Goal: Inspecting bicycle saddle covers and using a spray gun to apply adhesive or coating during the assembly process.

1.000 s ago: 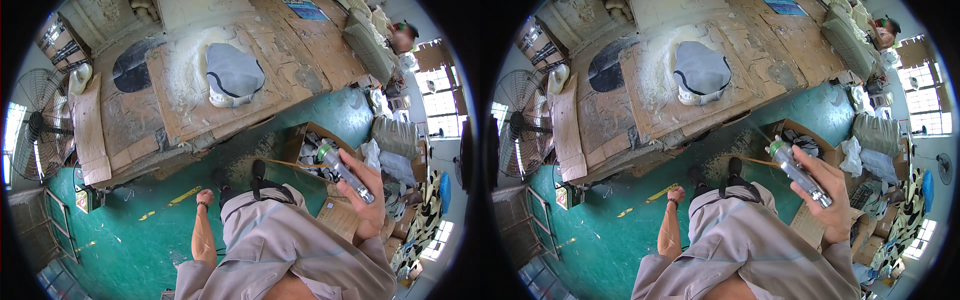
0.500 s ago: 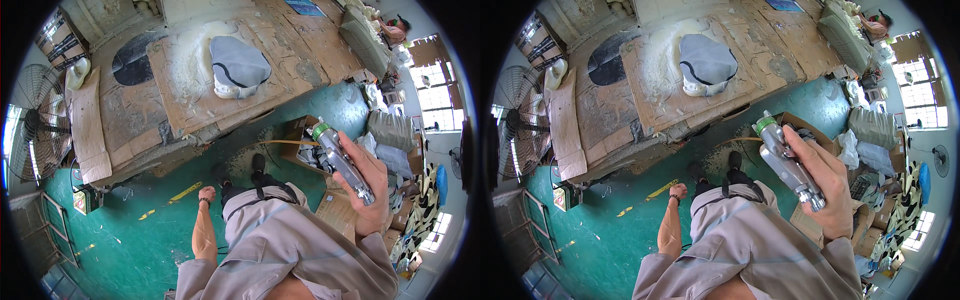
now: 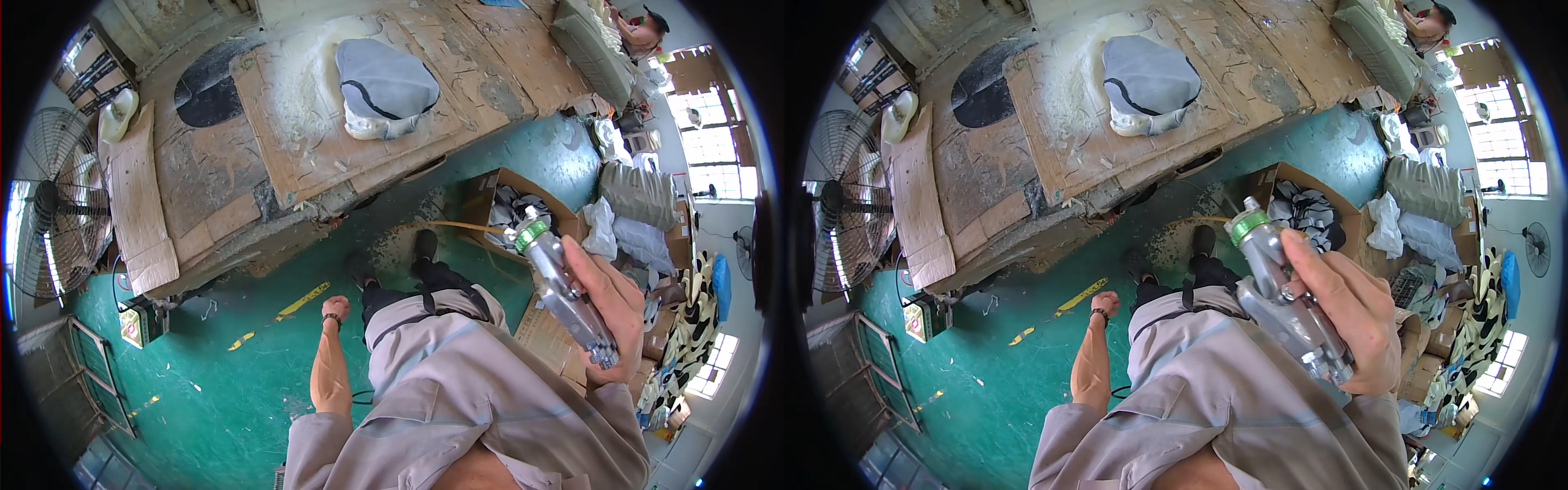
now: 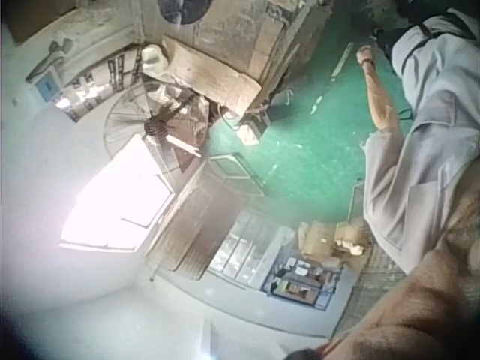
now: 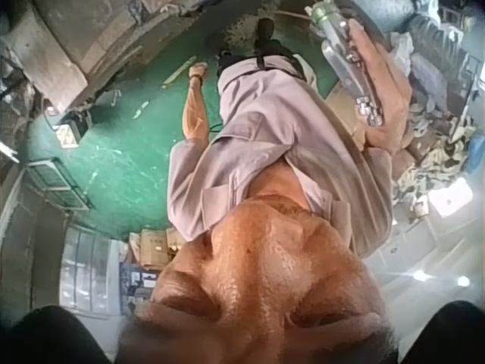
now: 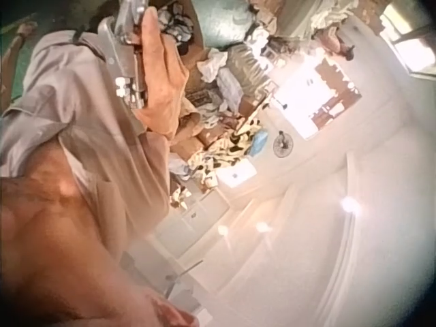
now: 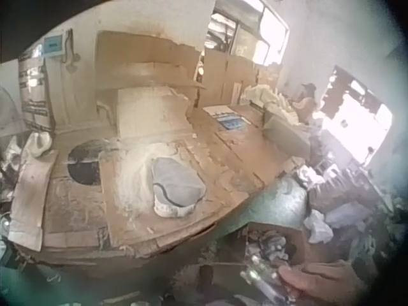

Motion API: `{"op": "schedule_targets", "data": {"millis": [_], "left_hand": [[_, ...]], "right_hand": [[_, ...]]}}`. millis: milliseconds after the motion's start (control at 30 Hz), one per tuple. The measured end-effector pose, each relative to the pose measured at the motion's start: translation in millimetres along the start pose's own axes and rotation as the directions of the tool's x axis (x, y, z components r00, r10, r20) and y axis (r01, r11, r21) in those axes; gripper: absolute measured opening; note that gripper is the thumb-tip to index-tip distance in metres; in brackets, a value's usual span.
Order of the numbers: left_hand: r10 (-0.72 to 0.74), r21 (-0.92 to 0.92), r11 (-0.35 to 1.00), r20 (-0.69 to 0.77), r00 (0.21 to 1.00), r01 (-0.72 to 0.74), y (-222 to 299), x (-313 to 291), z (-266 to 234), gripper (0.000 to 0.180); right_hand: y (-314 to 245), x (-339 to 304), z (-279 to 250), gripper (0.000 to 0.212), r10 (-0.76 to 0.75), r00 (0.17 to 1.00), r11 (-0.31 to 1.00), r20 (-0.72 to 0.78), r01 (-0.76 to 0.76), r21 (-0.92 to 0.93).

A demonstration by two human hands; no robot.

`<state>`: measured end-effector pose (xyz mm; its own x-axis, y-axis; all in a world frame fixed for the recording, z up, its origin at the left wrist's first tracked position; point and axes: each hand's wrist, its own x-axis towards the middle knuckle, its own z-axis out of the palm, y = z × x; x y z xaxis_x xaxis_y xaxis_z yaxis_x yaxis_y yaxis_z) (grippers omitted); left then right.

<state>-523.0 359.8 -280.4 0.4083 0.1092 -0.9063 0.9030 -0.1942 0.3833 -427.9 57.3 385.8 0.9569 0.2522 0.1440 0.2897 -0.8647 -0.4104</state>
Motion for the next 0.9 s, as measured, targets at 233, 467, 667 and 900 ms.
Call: {"op": "schedule_targets", "data": {"millis": [233,467,667,900], "left_hand": [[0.013,0.033,0.999,-0.046,0.999,-0.011,6,-1,7,0.02],[0.015,0.102,0.995,-0.045,0.999,-0.01,55,-17,32,0.022],[0.724,0.198,0.656,-0.436,0.535,-0.728,225,-58,61,0.022],[0.954,0.704,0.175,-0.295,-0.058,-0.688,515,-166,94,0.03]], "right_hand": [[34,-25,-20,0.058,0.069,0.995,0.995,0.073,-0.074,0.06],[117,-47,-43,0.058,0.098,0.987,0.977,0.131,-0.12,0.178],[208,-47,-75,0.058,0.03,0.975,0.889,0.222,-0.128,0.44],[298,-44,-91,0.064,0.185,0.979,0.867,0.085,-0.204,0.455]]}}
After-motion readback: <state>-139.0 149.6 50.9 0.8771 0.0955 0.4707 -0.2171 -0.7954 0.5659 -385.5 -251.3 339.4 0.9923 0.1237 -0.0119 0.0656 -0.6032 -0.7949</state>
